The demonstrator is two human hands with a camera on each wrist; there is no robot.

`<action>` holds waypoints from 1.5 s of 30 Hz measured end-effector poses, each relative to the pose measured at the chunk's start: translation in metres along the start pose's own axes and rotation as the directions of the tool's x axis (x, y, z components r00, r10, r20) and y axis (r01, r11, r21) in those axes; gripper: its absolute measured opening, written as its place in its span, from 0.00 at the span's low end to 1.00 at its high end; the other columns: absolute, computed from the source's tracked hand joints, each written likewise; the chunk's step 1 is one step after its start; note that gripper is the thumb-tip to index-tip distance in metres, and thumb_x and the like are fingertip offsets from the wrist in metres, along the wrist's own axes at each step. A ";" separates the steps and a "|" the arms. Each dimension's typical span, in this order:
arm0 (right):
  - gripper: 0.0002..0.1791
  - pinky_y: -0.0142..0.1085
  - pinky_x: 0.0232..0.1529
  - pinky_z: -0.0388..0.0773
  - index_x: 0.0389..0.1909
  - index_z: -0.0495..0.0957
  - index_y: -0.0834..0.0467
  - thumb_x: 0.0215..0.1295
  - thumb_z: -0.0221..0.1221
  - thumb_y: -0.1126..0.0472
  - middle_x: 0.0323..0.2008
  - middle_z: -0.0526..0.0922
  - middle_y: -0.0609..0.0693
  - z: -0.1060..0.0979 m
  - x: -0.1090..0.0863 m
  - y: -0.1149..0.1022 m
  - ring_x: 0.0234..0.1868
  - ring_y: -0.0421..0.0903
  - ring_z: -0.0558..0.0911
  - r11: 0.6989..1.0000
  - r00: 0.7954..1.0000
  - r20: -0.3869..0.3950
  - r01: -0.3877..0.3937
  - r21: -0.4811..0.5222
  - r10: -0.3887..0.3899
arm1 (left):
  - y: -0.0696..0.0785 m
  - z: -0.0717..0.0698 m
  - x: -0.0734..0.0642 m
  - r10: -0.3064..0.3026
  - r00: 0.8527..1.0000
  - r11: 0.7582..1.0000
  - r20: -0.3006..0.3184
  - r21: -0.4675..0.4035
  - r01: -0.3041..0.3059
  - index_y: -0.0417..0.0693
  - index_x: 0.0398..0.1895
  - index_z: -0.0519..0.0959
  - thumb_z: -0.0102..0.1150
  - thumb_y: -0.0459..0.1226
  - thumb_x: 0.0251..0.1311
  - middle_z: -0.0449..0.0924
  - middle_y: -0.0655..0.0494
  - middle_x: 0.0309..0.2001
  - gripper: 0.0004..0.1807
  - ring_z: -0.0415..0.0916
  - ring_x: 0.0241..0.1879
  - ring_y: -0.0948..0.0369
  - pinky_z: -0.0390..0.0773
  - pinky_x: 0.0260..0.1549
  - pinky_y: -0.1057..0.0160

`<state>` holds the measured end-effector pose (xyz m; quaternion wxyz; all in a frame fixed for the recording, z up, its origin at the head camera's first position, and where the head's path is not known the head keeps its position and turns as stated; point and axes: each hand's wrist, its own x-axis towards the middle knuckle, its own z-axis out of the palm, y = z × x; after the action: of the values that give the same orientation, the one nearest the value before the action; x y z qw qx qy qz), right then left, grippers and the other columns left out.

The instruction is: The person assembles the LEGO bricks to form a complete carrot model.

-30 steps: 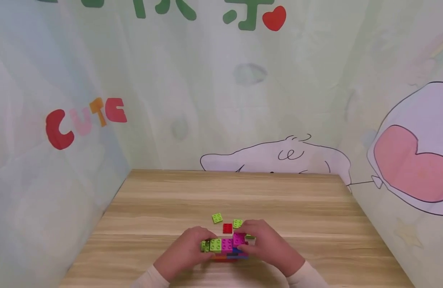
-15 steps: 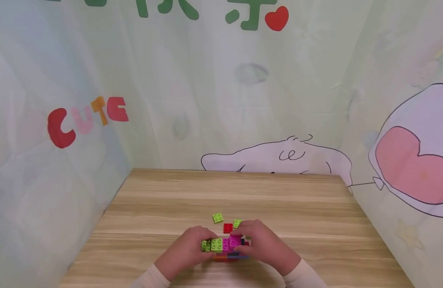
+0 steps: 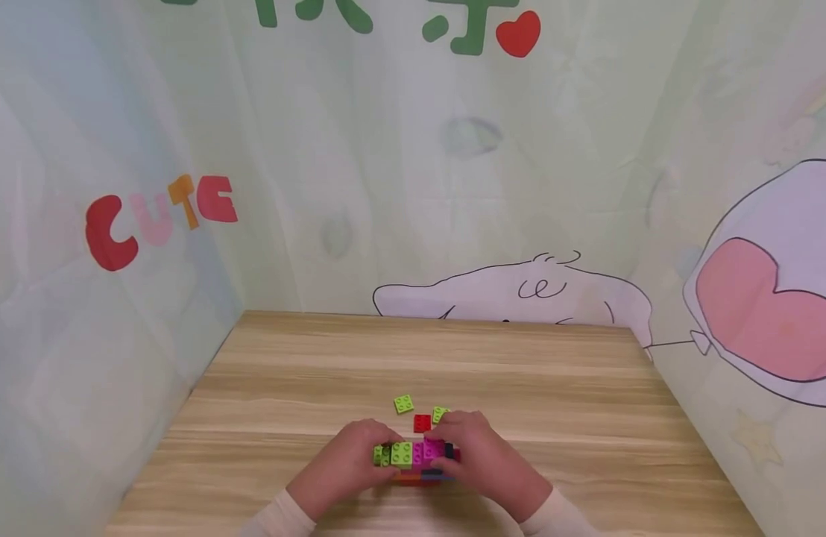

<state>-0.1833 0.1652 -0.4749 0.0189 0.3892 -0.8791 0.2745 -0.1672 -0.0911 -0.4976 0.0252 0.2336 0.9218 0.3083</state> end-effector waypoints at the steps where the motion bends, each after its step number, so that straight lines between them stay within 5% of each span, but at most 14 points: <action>1: 0.18 0.42 0.50 0.80 0.51 0.87 0.53 0.61 0.74 0.57 0.44 0.84 0.37 0.003 -0.002 0.002 0.45 0.35 0.80 0.999 1.000 -0.011 -0.022 0.026 0.022 | 0.000 0.000 0.000 0.000 1.000 1.000 -0.001 0.003 0.000 0.56 0.43 0.89 0.80 0.43 0.48 0.84 0.70 0.38 0.17 0.77 0.40 0.69 0.79 0.47 0.58; 6: 0.18 0.38 0.47 0.82 0.52 0.85 0.48 0.62 0.73 0.53 0.44 0.83 0.34 0.023 -0.014 0.015 0.43 0.33 0.80 0.987 0.990 -0.116 -0.069 0.147 0.087 | -0.001 0.001 0.003 0.006 1.000 1.000 0.026 -0.012 -0.006 0.58 0.48 0.87 0.78 0.49 0.52 0.84 0.71 0.43 0.19 0.78 0.45 0.67 0.80 0.51 0.56; 12: 0.18 0.39 0.48 0.83 0.51 0.85 0.44 0.61 0.74 0.50 0.45 0.83 0.32 0.027 -0.036 0.023 0.44 0.33 0.81 0.990 0.977 -0.198 -0.054 0.126 0.079 | -0.002 0.000 0.025 0.011 0.998 0.997 0.054 -0.074 -0.007 0.56 0.54 0.86 0.65 0.55 0.67 0.84 0.67 0.51 0.20 0.79 0.55 0.61 0.79 0.57 0.51; 21: 0.18 0.36 0.46 0.81 0.53 0.84 0.45 0.63 0.73 0.51 0.47 0.84 0.32 0.021 -0.056 0.021 0.45 0.33 0.80 0.995 0.979 -0.205 0.020 0.095 0.000 | 0.006 0.021 0.091 0.054 0.988 0.980 0.146 0.184 -0.081 0.56 0.57 0.85 0.71 0.49 0.62 0.85 0.64 0.55 0.21 0.78 0.59 0.59 0.74 0.63 0.54; 29: 0.18 0.37 0.50 0.81 0.54 0.83 0.45 0.65 0.70 0.47 0.49 0.83 0.30 0.021 -0.056 0.017 0.48 0.34 0.80 0.991 0.985 -0.168 -0.008 0.131 0.031 | 0.004 0.045 0.117 0.050 0.983 0.931 0.179 0.348 -0.111 0.58 0.43 0.89 0.79 0.51 0.51 0.86 0.68 0.39 0.17 0.74 0.40 0.63 0.72 0.49 0.60; 32: 0.19 0.40 0.53 0.82 0.54 0.83 0.45 0.64 0.71 0.48 0.50 0.83 0.31 0.022 -0.056 0.017 0.51 0.36 0.82 0.994 0.983 -0.184 0.001 0.113 0.020 | 0.002 0.045 0.119 0.062 0.982 0.929 0.178 0.349 -0.122 0.59 0.38 0.89 0.78 0.52 0.51 0.84 0.70 0.35 0.14 0.71 0.38 0.64 0.69 0.46 0.60; 35: 0.20 0.42 0.53 0.82 0.54 0.83 0.46 0.61 0.74 0.51 0.50 0.84 0.33 0.022 -0.055 0.018 0.52 0.39 0.83 0.996 0.974 -0.226 0.043 0.076 -0.025 | 0.003 0.035 0.113 0.071 0.985 0.954 0.160 0.276 -0.114 0.58 0.36 0.88 0.78 0.50 0.52 0.83 0.72 0.34 0.12 0.73 0.39 0.66 0.70 0.51 0.58; 40: 0.20 0.40 0.48 0.83 0.52 0.84 0.47 0.59 0.75 0.55 0.47 0.84 0.35 0.020 -0.051 0.023 0.47 0.37 0.83 0.993 0.965 -0.258 0.073 0.094 -0.046 | 0.016 0.001 0.084 0.038 0.989 0.993 0.146 0.104 -0.053 0.57 0.39 0.88 0.77 0.46 0.51 0.82 0.71 0.36 0.13 0.75 0.39 0.68 0.75 0.51 0.60; 45: 0.19 0.36 0.45 0.83 0.51 0.84 0.46 0.60 0.75 0.56 0.44 0.84 0.35 0.018 -0.048 0.031 0.43 0.35 0.82 0.987 0.966 -0.260 0.055 0.148 -0.014 | 0.035 -0.017 0.055 0.111 0.984 0.988 0.137 0.093 -0.124 0.56 0.36 0.89 0.79 0.44 0.49 0.82 0.72 0.34 0.11 0.76 0.39 0.68 0.75 0.50 0.60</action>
<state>-0.1681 0.2052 -0.5165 0.1077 0.3658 -0.8384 0.3894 -0.2047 -0.0517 -0.4588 0.0557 0.3085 0.9172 0.2458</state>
